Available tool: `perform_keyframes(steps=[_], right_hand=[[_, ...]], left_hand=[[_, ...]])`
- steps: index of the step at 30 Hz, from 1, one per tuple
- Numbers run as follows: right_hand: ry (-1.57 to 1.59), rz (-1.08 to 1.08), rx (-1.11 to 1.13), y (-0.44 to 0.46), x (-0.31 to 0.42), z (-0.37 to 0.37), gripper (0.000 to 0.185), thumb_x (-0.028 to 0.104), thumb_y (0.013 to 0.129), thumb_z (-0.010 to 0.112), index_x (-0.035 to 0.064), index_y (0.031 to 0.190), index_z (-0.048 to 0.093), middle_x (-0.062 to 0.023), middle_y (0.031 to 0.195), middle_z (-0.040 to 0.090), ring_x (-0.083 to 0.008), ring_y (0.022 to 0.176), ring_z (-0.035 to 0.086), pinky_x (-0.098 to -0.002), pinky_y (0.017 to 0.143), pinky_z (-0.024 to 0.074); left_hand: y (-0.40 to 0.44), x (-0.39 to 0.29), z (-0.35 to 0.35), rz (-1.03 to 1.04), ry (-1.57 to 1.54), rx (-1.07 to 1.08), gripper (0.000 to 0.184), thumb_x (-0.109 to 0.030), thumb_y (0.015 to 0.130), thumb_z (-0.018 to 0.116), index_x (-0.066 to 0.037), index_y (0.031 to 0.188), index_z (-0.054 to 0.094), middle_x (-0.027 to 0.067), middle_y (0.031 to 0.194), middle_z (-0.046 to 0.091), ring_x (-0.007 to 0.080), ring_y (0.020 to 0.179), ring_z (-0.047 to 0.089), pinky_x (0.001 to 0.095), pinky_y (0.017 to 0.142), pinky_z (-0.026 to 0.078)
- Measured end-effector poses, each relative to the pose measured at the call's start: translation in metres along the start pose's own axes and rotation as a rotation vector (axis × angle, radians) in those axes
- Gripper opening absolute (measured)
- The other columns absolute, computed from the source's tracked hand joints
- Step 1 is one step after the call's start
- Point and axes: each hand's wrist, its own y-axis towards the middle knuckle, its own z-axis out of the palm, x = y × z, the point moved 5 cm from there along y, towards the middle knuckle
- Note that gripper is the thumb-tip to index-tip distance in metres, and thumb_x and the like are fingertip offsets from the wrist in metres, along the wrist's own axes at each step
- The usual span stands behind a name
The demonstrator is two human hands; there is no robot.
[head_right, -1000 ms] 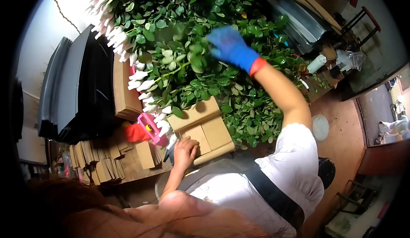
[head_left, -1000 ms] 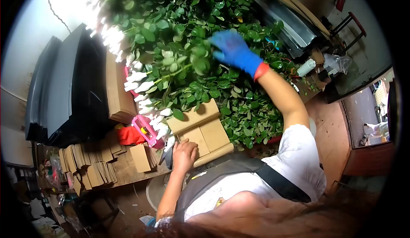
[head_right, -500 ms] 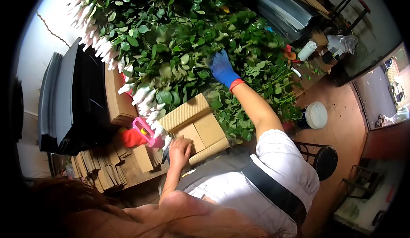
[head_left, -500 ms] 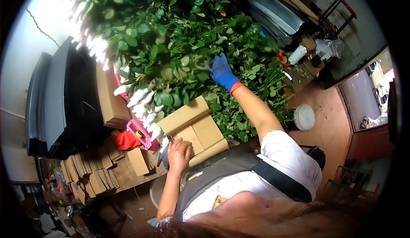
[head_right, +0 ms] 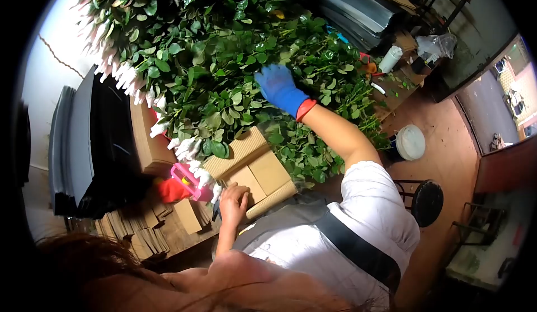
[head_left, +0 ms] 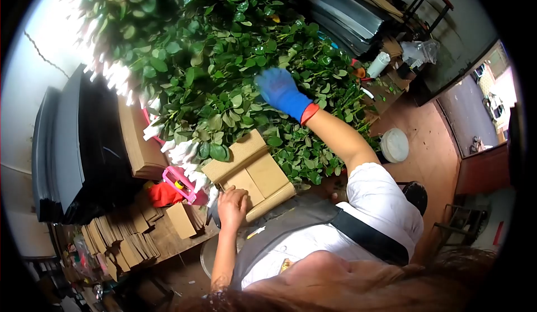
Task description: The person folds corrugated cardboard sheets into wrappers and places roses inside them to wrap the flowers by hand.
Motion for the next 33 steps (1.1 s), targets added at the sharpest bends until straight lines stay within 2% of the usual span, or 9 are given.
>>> perform_keyframes(steps=[3, 12, 13, 16, 19, 22, 28, 32, 33], right_hand=[[0.04, 0.2, 0.514, -0.041, 0.016, 0.047, 0.024, 0.031, 0.088, 0.067, 0.0141, 0.105, 0.068, -0.0115, 0.102, 0.067, -0.0321, 0.095, 0.067, -0.0482, 0.08, 0.0534], [0.218, 0.086, 0.373, -0.116, 0.011, 0.01, 0.041, 0.033, 0.089, 0.066, 0.0133, 0.125, 0.062, -0.012, 0.123, 0.064, -0.032, 0.116, 0.062, -0.0462, 0.091, 0.0524], [0.218, 0.162, 0.724, -0.097, 0.009, -0.018, 0.043, 0.031, 0.091, 0.062, 0.0124, 0.13, 0.06, -0.0117, 0.131, 0.062, -0.0297, 0.119, 0.061, -0.0449, 0.094, 0.0521], [0.471, 0.245, 0.463, -0.06, 0.002, -0.066, 0.041, 0.029, 0.091, 0.062, 0.0118, 0.128, 0.061, -0.0109, 0.123, 0.067, -0.0299, 0.112, 0.065, -0.045, 0.095, 0.0523], [0.189, -0.04, -0.09, -0.038, -0.003, -0.022, 0.035, 0.027, 0.09, 0.063, 0.0107, 0.12, 0.065, -0.0111, 0.109, 0.071, -0.0326, 0.102, 0.068, -0.0446, 0.092, 0.053], [-0.016, 0.038, 0.511, -0.032, -0.014, 0.057, 0.028, 0.024, 0.088, 0.064, 0.0091, 0.11, 0.068, -0.0108, 0.102, 0.071, -0.0331, 0.098, 0.068, -0.0442, 0.089, 0.0535], [0.188, 0.007, -0.449, -0.016, -0.016, -0.101, 0.02, 0.011, 0.086, 0.063, 0.0104, 0.105, 0.067, -0.0119, 0.1, 0.068, -0.0329, 0.096, 0.065, -0.0446, 0.085, 0.0526], [0.355, -0.01, -0.151, -0.01, -0.029, -0.059, 0.021, 0.014, 0.085, 0.066, 0.0131, 0.106, 0.067, -0.0101, 0.106, 0.067, -0.0339, 0.102, 0.062, -0.0453, 0.09, 0.0503], [0.331, -0.054, -0.387, -0.012, -0.031, -0.08, 0.021, 0.013, 0.086, 0.066, 0.0123, 0.107, 0.068, -0.0098, 0.107, 0.068, -0.0345, 0.102, 0.063, -0.0441, 0.089, 0.0511]], left_hand=[[0.0, 0.005, 0.003, 0.029, 0.002, -0.01, 0.012, -0.017, 0.089, 0.07, -0.013, 0.099, 0.074, 0.0038, 0.106, 0.073, 0.0284, 0.12, 0.062, 0.0534, 0.11, 0.039], [0.001, -0.002, -0.004, 0.035, 0.016, -0.025, 0.012, -0.017, 0.088, 0.07, -0.013, 0.1, 0.074, 0.0053, 0.105, 0.073, 0.0303, 0.121, 0.062, 0.0526, 0.107, 0.042], [0.0, 0.001, -0.002, 0.035, 0.019, -0.019, 0.013, -0.017, 0.088, 0.07, -0.013, 0.1, 0.074, 0.0046, 0.105, 0.072, 0.0294, 0.121, 0.062, 0.0532, 0.108, 0.041], [0.0, 0.003, 0.001, 0.036, 0.029, -0.017, 0.013, -0.018, 0.088, 0.071, -0.013, 0.1, 0.074, 0.0039, 0.106, 0.072, 0.0286, 0.122, 0.062, 0.054, 0.108, 0.041], [0.001, 0.002, -0.001, 0.045, 0.021, -0.012, 0.013, -0.018, 0.087, 0.071, -0.012, 0.099, 0.074, 0.0043, 0.106, 0.072, 0.0287, 0.122, 0.062, 0.054, 0.108, 0.041], [-0.001, 0.0, -0.003, 0.041, 0.009, -0.012, 0.013, -0.017, 0.087, 0.071, -0.012, 0.098, 0.074, 0.0054, 0.106, 0.072, 0.0292, 0.122, 0.062, 0.0538, 0.108, 0.042], [-0.001, 0.0, -0.005, 0.063, 0.018, -0.029, 0.012, -0.015, 0.086, 0.071, -0.01, 0.097, 0.073, 0.007, 0.104, 0.072, 0.0306, 0.119, 0.063, 0.0537, 0.107, 0.043], [-0.005, 0.003, -0.005, 0.066, 0.015, -0.01, 0.012, -0.015, 0.086, 0.071, -0.009, 0.096, 0.074, 0.0077, 0.103, 0.072, 0.0313, 0.117, 0.063, 0.0537, 0.108, 0.043], [-0.004, 0.006, -0.006, 0.083, 0.021, -0.012, 0.012, -0.015, 0.086, 0.071, -0.009, 0.096, 0.074, 0.0078, 0.103, 0.072, 0.0316, 0.117, 0.064, 0.054, 0.108, 0.042]])
